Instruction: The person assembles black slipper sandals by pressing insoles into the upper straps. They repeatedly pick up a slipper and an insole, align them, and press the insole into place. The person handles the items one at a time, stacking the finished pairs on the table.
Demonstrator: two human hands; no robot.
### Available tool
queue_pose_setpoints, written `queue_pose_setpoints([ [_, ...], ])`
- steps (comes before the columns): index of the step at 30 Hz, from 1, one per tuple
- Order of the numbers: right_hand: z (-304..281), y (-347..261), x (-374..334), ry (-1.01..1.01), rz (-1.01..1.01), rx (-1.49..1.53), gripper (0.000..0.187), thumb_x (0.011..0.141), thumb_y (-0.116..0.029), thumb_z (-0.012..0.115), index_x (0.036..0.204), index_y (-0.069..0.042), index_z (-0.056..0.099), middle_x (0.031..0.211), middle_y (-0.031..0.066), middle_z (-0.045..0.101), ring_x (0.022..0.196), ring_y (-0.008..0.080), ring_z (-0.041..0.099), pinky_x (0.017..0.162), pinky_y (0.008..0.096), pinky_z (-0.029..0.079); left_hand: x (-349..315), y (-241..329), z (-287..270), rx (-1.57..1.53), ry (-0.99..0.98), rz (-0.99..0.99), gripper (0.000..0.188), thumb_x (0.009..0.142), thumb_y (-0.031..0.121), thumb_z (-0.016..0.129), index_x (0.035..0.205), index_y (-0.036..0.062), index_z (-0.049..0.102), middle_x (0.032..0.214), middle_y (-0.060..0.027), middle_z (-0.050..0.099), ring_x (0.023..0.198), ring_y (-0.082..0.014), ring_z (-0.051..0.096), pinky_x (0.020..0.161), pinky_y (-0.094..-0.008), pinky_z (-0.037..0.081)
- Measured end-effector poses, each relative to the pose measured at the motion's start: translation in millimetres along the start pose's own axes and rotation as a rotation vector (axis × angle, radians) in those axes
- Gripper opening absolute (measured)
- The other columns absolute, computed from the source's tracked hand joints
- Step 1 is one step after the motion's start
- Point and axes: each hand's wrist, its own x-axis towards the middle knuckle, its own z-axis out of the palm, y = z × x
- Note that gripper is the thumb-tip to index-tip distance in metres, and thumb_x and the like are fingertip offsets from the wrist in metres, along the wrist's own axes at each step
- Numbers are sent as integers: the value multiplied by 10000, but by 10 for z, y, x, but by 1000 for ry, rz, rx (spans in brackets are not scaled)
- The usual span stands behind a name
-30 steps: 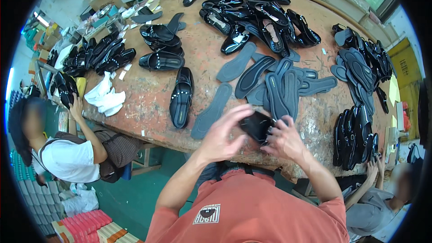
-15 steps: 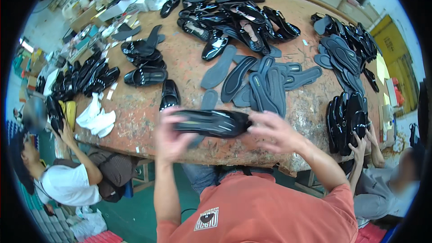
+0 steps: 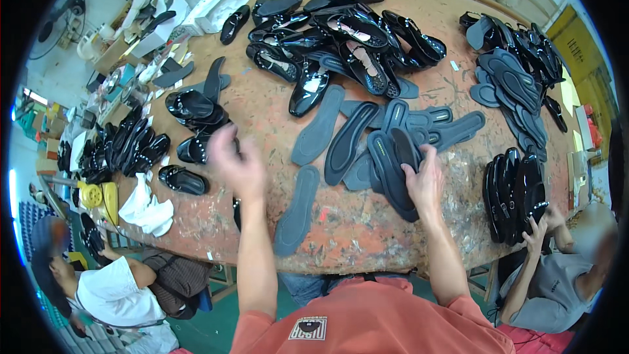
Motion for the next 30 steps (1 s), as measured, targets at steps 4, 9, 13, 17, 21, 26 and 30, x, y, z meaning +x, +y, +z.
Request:
queue_pose_setpoints([
  [4,-130,-104,-86,47,-418,46,288,801,18,789,983,-37,573,1144,214,731,1034,446,697,867,497,558,278,-40,1258,331,-520,520,431,905,241,768,1299,76,714,1286,-133,713,1308,-334,607,1118,-513,457],
  [9,-468,51,-43,316,-328,346,295,848,156,699,935,-18,477,1197,220,752,1032,278,751,936,374,589,662,-14,1321,306,-780,265,289,804,269,779,974,38,746,1059,-139,714,1120,-333,642,980,-496,506],
  [13,-698,182,-127,90,-203,406,288,851,133,660,1034,-23,501,1006,86,625,916,238,601,911,329,527,221,240,249,-76,-723,-335,345,866,276,838,893,-5,640,848,-139,713,732,-305,644,717,-418,529],
  [17,-522,226,-114,-336,-357,362,294,828,77,680,1043,-58,532,1003,105,642,946,257,641,870,392,525,-745,1136,-905,-202,-607,-399,396,960,258,842,1088,-56,639,894,-159,751,765,-246,719,719,-365,564],
  [21,-230,-202,-304,-389,-845,259,366,722,53,701,1027,-65,537,1007,115,657,1000,367,652,909,451,519,-1741,1673,-1106,-316,-902,-590,669,967,222,837,1454,-119,529,1100,-224,766,886,-273,783,795,-366,613],
  [26,41,73,-657,-477,-855,344,396,664,42,716,995,-66,528,1127,124,708,1117,409,647,1030,500,502,-1872,1634,-977,-431,-919,-466,287,1039,148,713,1251,-44,728,1092,-206,799,1002,-269,813,841,-358,645],
  [30,237,434,-945,-515,-685,509,381,737,42,784,969,-74,504,1192,126,753,1219,376,690,1222,565,429,-1319,1222,-591,-287,-622,-3,168,989,119,719,1100,3,770,1116,-185,769,984,-370,738,896,-446,587],
])
